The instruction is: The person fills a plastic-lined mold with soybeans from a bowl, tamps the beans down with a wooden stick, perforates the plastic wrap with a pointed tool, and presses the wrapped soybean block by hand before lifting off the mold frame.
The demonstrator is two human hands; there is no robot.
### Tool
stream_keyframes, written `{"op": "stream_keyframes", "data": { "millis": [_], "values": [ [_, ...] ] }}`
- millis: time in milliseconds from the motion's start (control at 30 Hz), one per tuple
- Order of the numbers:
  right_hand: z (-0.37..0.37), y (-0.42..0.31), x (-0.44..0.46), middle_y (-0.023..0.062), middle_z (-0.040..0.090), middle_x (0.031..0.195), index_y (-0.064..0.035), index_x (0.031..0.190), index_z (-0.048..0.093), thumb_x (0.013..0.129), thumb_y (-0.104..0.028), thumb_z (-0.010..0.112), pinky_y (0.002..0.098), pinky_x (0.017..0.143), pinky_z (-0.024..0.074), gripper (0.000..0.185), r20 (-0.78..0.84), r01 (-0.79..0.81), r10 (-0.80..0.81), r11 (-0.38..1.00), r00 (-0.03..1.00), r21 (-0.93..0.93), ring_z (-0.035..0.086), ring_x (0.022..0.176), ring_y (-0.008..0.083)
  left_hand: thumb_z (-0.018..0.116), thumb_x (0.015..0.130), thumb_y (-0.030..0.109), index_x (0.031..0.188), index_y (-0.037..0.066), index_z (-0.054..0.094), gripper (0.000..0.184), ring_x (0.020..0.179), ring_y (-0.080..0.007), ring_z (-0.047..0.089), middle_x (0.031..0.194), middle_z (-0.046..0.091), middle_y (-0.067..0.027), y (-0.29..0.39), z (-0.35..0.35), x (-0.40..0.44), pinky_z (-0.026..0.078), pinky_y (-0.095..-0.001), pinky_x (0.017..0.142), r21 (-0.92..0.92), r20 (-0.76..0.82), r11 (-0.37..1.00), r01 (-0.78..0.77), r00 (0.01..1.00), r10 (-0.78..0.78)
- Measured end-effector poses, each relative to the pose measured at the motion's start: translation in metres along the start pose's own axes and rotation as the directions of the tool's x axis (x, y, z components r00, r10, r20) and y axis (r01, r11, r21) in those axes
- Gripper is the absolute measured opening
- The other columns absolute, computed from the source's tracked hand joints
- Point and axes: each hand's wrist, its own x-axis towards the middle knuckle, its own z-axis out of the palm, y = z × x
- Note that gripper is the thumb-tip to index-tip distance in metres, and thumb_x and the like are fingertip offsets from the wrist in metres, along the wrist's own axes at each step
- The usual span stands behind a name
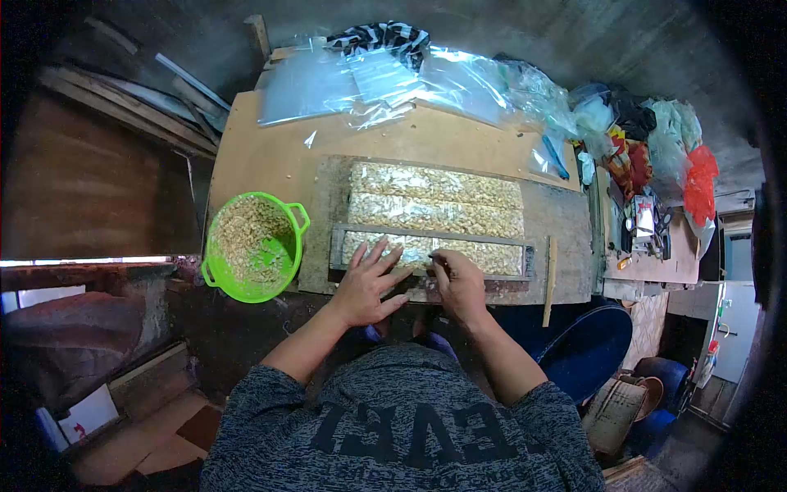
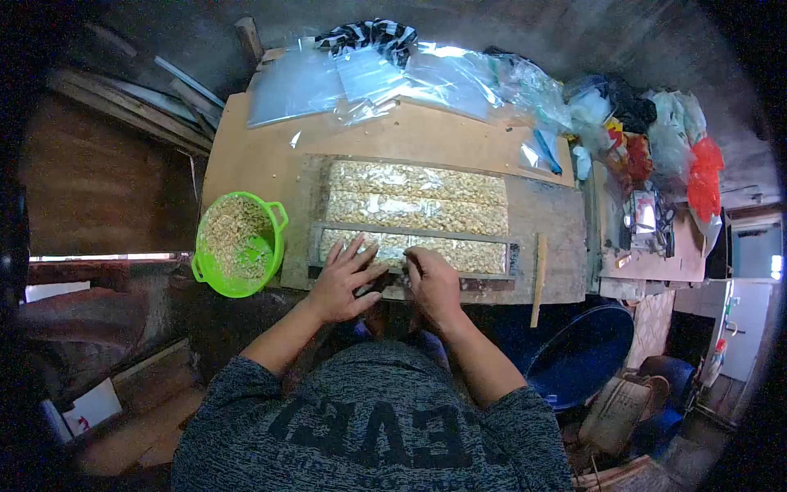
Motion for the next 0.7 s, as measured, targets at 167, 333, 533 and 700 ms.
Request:
{"op": "stream_keyframes", "data": {
  "millis": [167,333,533,700],
  "values": [
    [0.009,-0.003,0.004,0.0187,0.068,0.091,-0.0056,0.104,0.068,0.088,-0.006,0.067,0.0413,0.071,0.0539,0.016,0.062,0.164,-0.156,0.971,0.986,-0.172,0.067,0.083,0.0367,0.068,0.087,0.043,0.137,0.021,0.061,0.056,0.147,-0.0404,0.029,0.154,0.044,-0.0127,-0.001,0.002,-0.001,0.016,-0.0593,0.119,-0.033,0.003,0.999,0.005,1.0,-0.005],
    [0.005,-0.007,0.004,0.0186,0.068,0.092,-0.0064,0.105,0.066,0.086,-0.004,0.067,0.0429,0.07,0.0533,0.019,0.173,0.198,-0.155,0.943,0.973,-0.268,0.066,0.084,0.0372,0.062,0.09,0.048,0.136,0.019,0.062,0.054,0.147,-0.0397,0.03,0.15,0.047,-0.0142,-0.003,0.004,-0.001,0.016,-0.0573,0.12,-0.009,-0.006,1.0,-0.006,1.0,0.006],
    [0.003,-0.008,0.0,0.0166,0.069,0.093,-0.0069,0.105,0.068,0.085,-0.005,0.068,0.0424,0.073,0.0544,0.02,-0.035,0.135,-0.141,0.983,0.989,-0.121,0.067,0.085,0.0364,0.062,0.09,0.049,0.133,0.021,0.064,0.052,0.147,-0.0389,0.03,0.153,0.045,-0.0121,-0.003,-0.017,-0.009,0.012,-0.0638,0.118,0.013,-0.022,1.0,0.025,0.999,-0.024],
    [0.011,-0.014,0.006,0.0166,0.069,0.094,-0.0065,0.105,0.068,0.088,-0.008,0.069,0.042,0.074,0.0547,0.018,0.013,0.058,-0.058,0.996,0.998,-0.063,0.068,0.085,0.0366,0.062,0.089,0.05,0.132,0.023,0.065,0.051,0.147,-0.0379,0.03,0.154,0.043,-0.0107,-0.021,-0.028,-0.025,0.009,-0.0697,0.115,0.058,-0.004,0.995,0.084,0.996,-0.084]
  ]
}}
